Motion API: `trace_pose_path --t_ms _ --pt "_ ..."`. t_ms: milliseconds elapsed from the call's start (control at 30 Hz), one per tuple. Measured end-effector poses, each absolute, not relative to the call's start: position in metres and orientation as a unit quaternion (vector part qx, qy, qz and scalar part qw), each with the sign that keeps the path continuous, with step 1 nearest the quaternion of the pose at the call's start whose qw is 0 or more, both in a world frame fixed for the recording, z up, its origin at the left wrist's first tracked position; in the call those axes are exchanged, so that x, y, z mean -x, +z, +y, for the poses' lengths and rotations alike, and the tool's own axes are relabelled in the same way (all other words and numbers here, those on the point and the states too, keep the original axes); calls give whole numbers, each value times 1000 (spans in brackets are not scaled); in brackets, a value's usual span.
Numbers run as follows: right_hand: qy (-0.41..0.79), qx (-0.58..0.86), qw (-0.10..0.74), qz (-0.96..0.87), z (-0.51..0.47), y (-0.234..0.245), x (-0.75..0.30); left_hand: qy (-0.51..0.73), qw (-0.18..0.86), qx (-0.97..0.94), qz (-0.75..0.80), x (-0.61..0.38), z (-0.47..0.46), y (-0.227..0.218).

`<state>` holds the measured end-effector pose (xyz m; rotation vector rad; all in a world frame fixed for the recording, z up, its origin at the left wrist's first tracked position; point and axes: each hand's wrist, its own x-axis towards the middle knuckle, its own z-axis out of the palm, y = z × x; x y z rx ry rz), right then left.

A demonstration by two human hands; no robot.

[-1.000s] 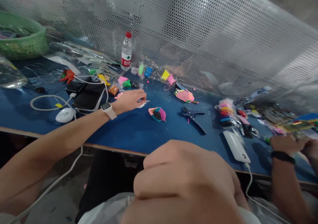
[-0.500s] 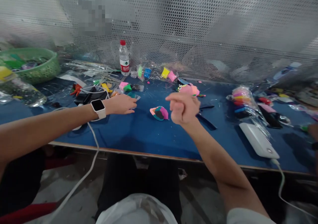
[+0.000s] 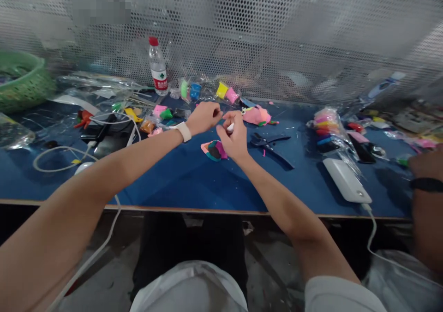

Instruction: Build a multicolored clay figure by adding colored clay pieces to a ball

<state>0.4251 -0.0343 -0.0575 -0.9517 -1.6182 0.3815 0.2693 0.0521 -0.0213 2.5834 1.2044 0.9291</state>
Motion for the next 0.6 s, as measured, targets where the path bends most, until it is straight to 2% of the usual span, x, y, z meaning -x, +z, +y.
trace_pose_path --t_ms 100,200,333,467,600 --pt "148 410 579 -688 -31 -65 -424 505 123 -750 409 -271 44 -35" --pt "165 417 563 -694 -32 -71 -421 579 127 -709 383 -255 12 -48" --pt "258 356 544 -715 -43 -71 -416 561 87 -735 370 -225 -27 -55" --pt "322 361 485 -729 -55 -63 -414 465 13 -822 330 -208 -39 -56" --pt "329 374 446 -743 -62 -56 -415 379 7 -885 270 -207 -40 -60"
